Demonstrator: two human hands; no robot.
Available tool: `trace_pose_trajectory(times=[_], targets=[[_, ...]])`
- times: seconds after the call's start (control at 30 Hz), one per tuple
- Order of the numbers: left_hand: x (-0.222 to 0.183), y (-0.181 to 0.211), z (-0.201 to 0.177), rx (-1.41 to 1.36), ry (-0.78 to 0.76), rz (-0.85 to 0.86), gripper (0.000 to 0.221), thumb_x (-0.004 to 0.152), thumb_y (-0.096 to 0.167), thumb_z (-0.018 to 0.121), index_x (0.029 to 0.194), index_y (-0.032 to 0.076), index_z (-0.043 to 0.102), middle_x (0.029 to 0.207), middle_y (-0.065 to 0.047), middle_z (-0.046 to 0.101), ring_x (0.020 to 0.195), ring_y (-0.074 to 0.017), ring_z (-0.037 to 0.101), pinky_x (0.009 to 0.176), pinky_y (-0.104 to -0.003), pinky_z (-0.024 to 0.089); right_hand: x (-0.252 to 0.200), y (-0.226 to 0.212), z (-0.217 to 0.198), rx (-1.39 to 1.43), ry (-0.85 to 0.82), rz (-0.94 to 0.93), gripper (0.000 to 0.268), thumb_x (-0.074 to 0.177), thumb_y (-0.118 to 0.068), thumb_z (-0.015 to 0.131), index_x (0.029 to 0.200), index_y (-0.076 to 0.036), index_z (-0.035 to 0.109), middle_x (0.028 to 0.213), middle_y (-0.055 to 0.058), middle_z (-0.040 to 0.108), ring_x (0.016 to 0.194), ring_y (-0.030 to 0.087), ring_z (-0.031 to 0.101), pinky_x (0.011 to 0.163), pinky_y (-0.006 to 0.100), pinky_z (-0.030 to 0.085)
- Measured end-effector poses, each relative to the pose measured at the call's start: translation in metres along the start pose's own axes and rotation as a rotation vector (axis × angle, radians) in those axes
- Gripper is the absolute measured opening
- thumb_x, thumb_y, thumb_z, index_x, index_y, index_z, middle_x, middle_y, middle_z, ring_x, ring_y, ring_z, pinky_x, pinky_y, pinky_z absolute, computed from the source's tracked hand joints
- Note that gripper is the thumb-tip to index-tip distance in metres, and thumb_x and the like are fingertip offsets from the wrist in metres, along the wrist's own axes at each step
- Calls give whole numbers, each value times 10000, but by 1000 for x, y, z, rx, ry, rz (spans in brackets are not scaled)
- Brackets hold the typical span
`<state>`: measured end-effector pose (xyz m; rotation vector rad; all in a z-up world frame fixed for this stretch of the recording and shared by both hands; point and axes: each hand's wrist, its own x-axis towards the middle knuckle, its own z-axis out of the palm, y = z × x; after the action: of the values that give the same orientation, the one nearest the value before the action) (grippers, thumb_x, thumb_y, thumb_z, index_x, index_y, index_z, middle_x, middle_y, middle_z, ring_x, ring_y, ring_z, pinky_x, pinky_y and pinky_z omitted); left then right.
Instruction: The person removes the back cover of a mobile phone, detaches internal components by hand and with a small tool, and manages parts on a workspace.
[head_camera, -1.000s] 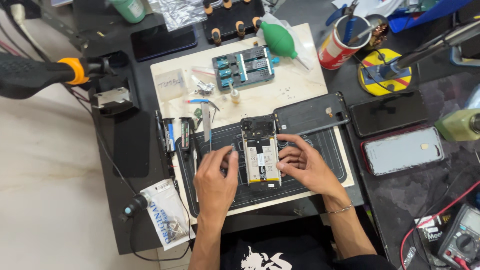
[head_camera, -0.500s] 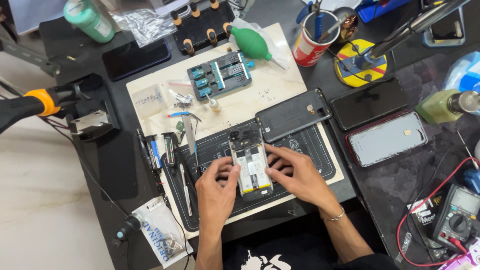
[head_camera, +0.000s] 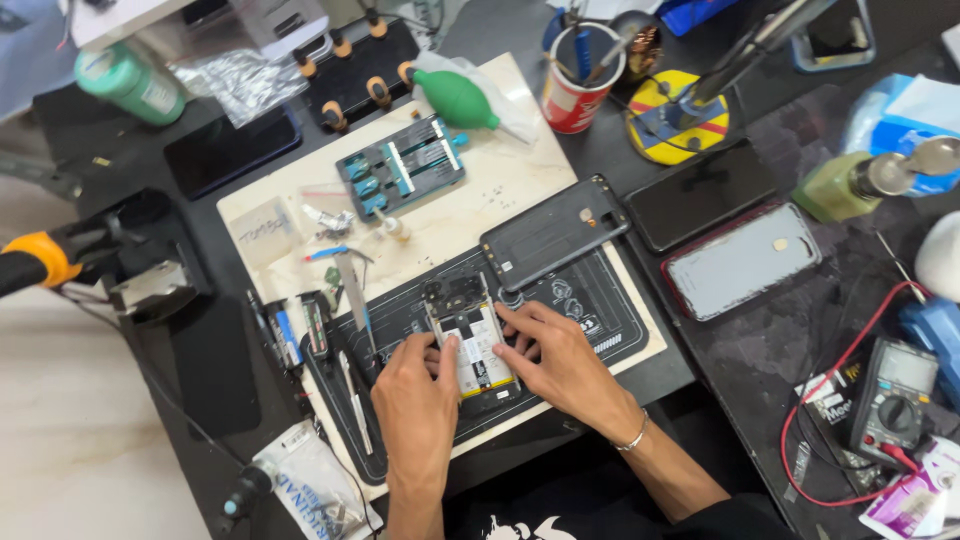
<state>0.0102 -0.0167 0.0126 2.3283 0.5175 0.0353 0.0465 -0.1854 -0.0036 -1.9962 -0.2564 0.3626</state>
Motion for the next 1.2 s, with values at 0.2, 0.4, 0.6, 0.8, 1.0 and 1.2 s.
trace_pose_trajectory(times=[0.2, 0.4, 0.6, 0.8, 1.0, 1.2], targets=[[19, 22, -10, 235, -54, 40, 215, 911, 223, 725, 927, 9, 720, 800, -132, 713, 715, -332, 697, 648, -466, 535, -2, 12, -19, 92, 82, 70, 454, 862, -81, 742, 1305, -6, 677, 1040, 93, 743, 812, 126, 719, 698, 244, 631], [60, 56, 22, 150, 54, 540, 246, 910, 123, 686, 1119, -6, 708, 1038, -162, 670, 977, -364, 614, 787, -455, 503, -13, 42, -60, 483, 287, 137, 564, 870, -58, 708, 1409, 11, 557, 1389, 141, 632, 1056, 200, 711, 850, 320, 651], [81, 67, 52, 238, -22, 523, 136, 889, 112, 695, 998, 33, 713, 958, -128, 662, 931, -345, 601, 815, -468, 470, -22, 69, -68, 825, 230, 50, 640, 916, -106, 661, 1499, 38, 438, 1561, 174, 473, 1245, 291, 648, 960, 402, 606], [84, 63, 57, 253, 18, 570, 61, 891, 78, 691, 910, 24, 713, 921, -133, 670, 894, -356, 610, 780, -484, 458, -24, 78, -66, 913, 220, 33, 636, 926, -101, 653, 1505, 34, 426, 1567, 150, 468, 1307, 291, 603, 974, 398, 581], [73, 67, 44, 32, 11, 511, 87, 923, 50, 675, 952, -31, 689, 905, -168, 662, 792, -336, 630, 709, -446, 484, -31, 74, -63, 891, 225, 2, 651, 927, -73, 677, 1518, 26, 421, 1505, 188, 522, 1280, 271, 620, 987, 379, 573], [46, 92, 45, -109, -130, 451, 122, 920, 77, 681, 1004, -8, 706, 905, -132, 695, 734, -249, 675, 700, -373, 531, -58, 66, -70, 821, 354, 49, 682, 936, -113, 692, 1534, -6, 382, 1327, 160, 640, 1112, 217, 719, 938, 327, 608]])
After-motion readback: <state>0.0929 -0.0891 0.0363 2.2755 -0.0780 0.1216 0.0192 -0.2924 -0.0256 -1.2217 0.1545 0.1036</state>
